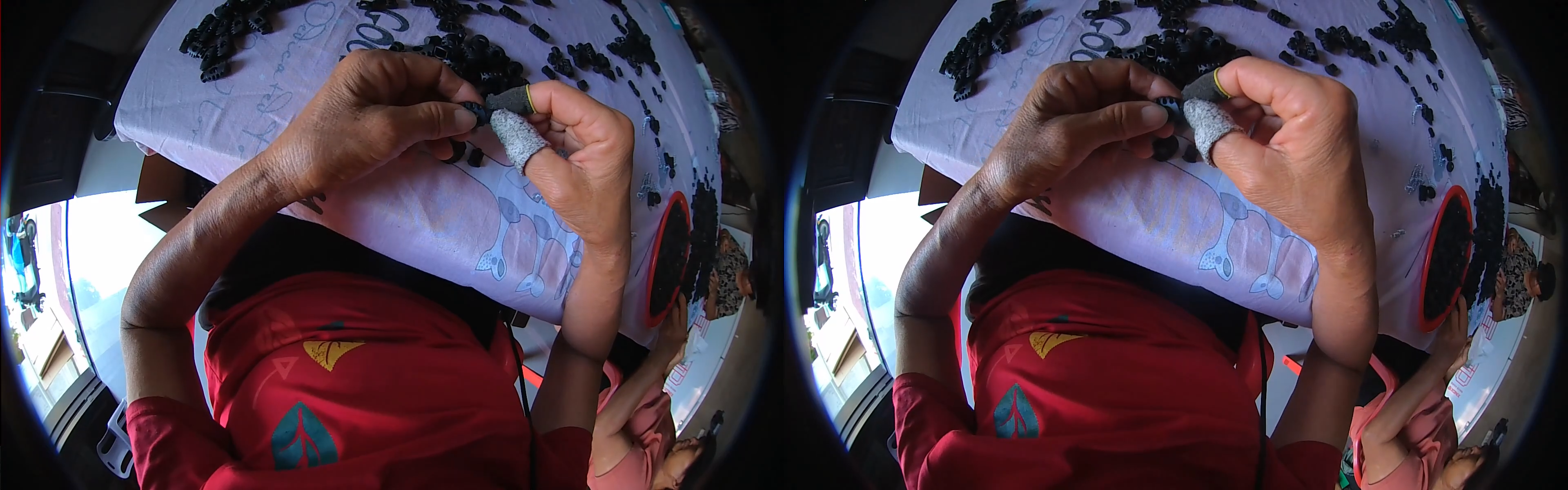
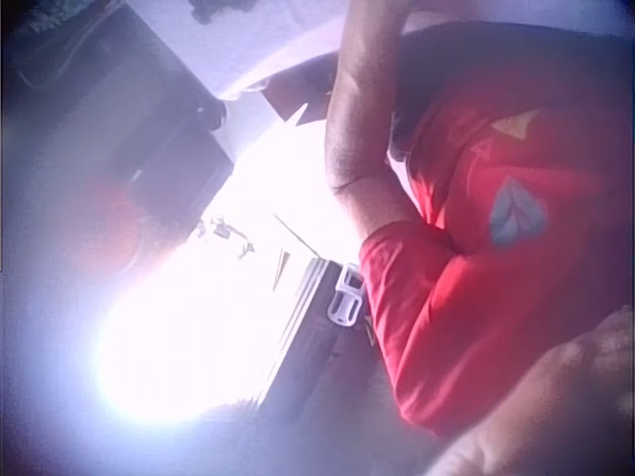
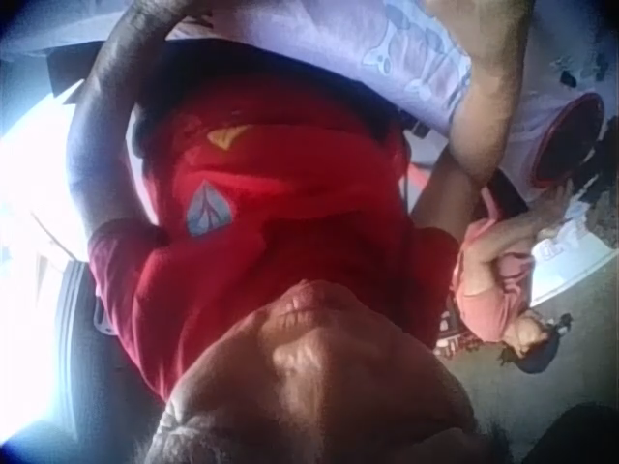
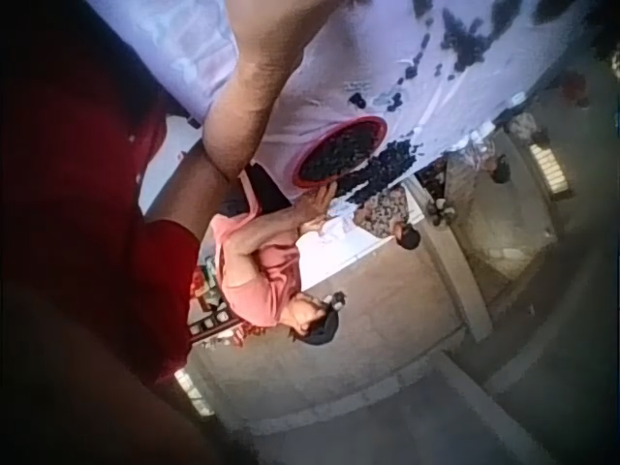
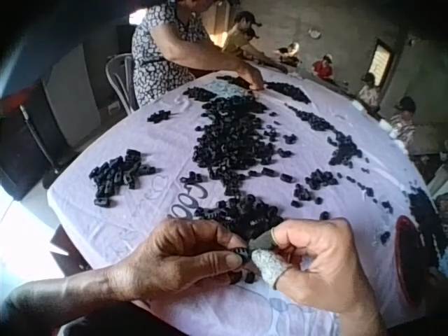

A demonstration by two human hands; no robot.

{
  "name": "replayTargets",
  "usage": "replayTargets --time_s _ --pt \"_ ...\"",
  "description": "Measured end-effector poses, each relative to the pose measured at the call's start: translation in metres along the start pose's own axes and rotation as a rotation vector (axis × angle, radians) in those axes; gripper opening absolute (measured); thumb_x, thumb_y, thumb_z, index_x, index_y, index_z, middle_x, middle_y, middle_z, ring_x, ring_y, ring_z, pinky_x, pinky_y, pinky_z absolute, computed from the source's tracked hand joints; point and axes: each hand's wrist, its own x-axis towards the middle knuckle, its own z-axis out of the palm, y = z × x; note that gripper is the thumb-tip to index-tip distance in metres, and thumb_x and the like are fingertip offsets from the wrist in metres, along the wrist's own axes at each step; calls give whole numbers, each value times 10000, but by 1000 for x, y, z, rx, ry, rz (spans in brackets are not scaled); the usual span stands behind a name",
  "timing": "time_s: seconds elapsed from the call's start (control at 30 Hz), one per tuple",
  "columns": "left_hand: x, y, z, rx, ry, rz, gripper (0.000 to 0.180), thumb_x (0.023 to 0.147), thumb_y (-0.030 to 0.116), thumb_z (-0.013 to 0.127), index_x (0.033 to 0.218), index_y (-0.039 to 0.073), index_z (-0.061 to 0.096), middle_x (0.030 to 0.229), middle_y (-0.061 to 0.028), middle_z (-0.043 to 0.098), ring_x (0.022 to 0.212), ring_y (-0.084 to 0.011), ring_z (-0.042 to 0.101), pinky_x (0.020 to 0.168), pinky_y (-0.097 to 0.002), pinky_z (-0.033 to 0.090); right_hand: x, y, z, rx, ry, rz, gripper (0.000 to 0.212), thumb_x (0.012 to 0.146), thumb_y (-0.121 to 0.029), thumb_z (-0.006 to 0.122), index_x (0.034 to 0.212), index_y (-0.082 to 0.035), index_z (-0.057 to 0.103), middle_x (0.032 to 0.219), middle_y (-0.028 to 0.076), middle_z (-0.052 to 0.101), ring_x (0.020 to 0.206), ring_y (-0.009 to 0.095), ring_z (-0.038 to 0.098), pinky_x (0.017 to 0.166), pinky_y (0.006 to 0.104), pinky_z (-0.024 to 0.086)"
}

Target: The person assembles small plastic parts by manually inserting metal inserts into them while wearing a finger protector.

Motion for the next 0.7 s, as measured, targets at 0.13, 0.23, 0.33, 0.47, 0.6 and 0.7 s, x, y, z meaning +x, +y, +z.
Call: replayTargets --time_s 0.13,0.23,0.33,0.47,0.6,0.7 --pt "-2 2 1 10 11 -11 214 982 158 675 1147 23 687 886 -20 714 785 -42 642 697 -194 519 2 4 5 61 61 -14 74 818 67 697 871 21 676 698 -21 636 642 -1 562 568 187 470" --pt "-1 -3 2 7 19 10 206 978 158 680 1132 21 690 880 -19 713 779 -42 640 686 -196 515 4 3 4 115 27 40 70 824 69 695 871 22 675 700 -26 637 645 -1 565 569 186 473" --pt "0 -2 3 22 23 27 193 979 145 675 1124 19 691 872 -15 708 771 -44 638 677 -194 509 4 8 6 114 34 33 70 828 71 691 876 23 675 704 -21 643 650 0 571 573 187 478" --pt "0 -2 4 24 25 14 182 981 139 670 1115 18 693 865 -8 700 761 -45 635 664 -190 502 2 8 11 70 84 -32 71 831 69 691 887 33 668 717 -4 654 657 8 581 576 192 485" --pt "2 -1 5 16 45 9 203 980 142 666 1137 16 681 865 -11 696 753 -49 635 649 -190 499 6 9 11 45 97 -34 75 830 67 690 894 41 662 725 7 657 663 13 589 577 196 490" --pt "4 0 5 15 54 -8 226 978 154 665 1157 15 670 885 -23 703 758 -56 647 646 -192 501 8 15 10 85 94 -35 86 832 59 689 916 44 673 712 11 655 670 20 602 580 202 499"
